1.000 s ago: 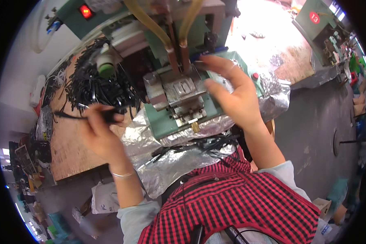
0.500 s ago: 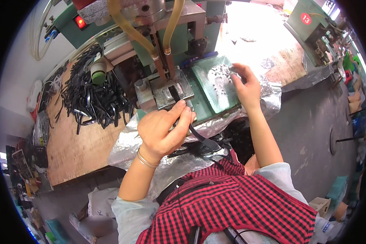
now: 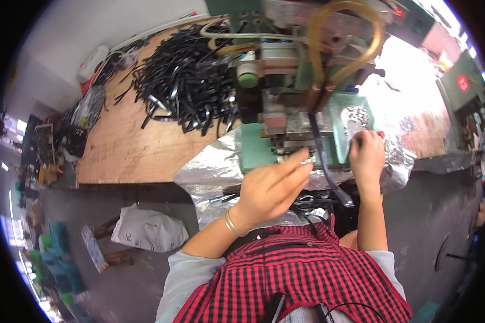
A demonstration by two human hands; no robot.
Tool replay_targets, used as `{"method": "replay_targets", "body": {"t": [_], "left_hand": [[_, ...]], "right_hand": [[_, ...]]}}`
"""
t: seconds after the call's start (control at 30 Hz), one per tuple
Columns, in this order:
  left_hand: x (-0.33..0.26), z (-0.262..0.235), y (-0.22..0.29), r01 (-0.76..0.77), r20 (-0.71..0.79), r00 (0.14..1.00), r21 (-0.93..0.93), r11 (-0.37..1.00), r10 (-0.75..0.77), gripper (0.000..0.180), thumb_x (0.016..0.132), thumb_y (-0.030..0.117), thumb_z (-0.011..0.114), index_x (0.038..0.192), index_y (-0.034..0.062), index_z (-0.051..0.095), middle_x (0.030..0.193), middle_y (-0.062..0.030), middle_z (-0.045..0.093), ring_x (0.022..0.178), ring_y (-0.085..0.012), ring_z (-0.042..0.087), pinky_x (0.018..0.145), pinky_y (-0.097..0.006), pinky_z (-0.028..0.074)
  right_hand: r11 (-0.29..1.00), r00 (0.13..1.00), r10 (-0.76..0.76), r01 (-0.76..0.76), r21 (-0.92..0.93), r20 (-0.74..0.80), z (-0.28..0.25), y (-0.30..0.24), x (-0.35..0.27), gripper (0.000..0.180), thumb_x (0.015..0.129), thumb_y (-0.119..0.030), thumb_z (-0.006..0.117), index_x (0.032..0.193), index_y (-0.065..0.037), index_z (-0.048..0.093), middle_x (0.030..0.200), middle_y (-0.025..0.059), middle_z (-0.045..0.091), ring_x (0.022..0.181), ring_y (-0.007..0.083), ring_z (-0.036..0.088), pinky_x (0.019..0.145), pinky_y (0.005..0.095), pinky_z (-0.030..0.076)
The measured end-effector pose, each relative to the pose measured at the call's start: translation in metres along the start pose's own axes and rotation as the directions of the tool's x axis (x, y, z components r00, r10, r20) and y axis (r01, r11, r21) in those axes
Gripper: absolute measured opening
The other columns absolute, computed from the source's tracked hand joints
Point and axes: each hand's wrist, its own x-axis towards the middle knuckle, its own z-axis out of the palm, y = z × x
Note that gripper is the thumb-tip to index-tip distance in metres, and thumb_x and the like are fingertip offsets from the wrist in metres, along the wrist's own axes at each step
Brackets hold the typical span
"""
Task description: The person repeatedly picks black cable pieces and small metallic components from a tray, inserts them into a machine, and removes the assembled units. The process is continuous and repetitive throughout the clip.
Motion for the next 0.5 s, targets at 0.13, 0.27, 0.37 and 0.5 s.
{"method": "replay_targets", "body": {"t": [0.13,0.27,0.37,0.5], "left_hand": [[-0.048,-0.068,-0.022,0.046,-0.025,0.999,0.382,0.923,-0.039,0.024,0.087,-0.001,0.078,0.11,0.0047,0.078,0.112,-0.0132,0.079,0.078,-0.0195,0.073,0.063,-0.029,0.054],[-0.019,-0.141,-0.078,0.421,-0.365,0.893,0.475,0.773,-0.263,0.018,0.092,-0.005,0.073,0.109,0.0017,0.076,0.1,-0.0102,0.076,0.085,-0.0232,0.072,0.074,-0.03,0.056],[-0.015,-0.171,-0.171,0.156,0.009,0.971,0.739,0.655,-0.241,0.021,0.09,-0.002,0.069,0.108,0.006,0.077,0.102,-0.0093,0.073,0.089,-0.0286,0.068,0.079,-0.035,0.055],[-0.059,-0.186,-0.267,-0.085,0.318,0.84,0.877,0.473,-0.439,0.024,0.086,0.001,0.067,0.108,0.006,0.076,0.105,-0.0104,0.07,0.101,-0.0324,0.065,0.087,-0.043,0.053]], "right_hand": [[0.909,0.976,0.219,-0.208,0.361,0.013,-0.003,0.01,-0.012,0.008,0.093,-0.006,0.07,0.1,-0.003,0.068,0.095,0.0135,0.073,0.09,0.0329,0.07,0.081,0.0404,0.054],[0.925,0.984,0.143,-0.095,0.368,-0.106,0.0,0.01,-0.002,0.016,0.094,-0.003,0.068,0.11,-0.002,0.069,0.101,0.0132,0.073,0.093,0.0304,0.07,0.086,0.0401,0.054],[0.923,0.974,0.064,0.024,0.383,-0.216,-0.008,-0.022,0.011,0.018,0.095,-0.003,0.068,0.112,-0.003,0.072,0.101,0.013,0.072,0.095,0.0308,0.069,0.088,0.0398,0.052],[0.885,0.977,0.081,0.02,0.465,-0.196,-0.004,-0.031,0.017,0.012,0.095,-0.003,0.07,0.105,-0.005,0.075,0.098,0.0116,0.073,0.094,0.0294,0.069,0.086,0.0392,0.053]]}}
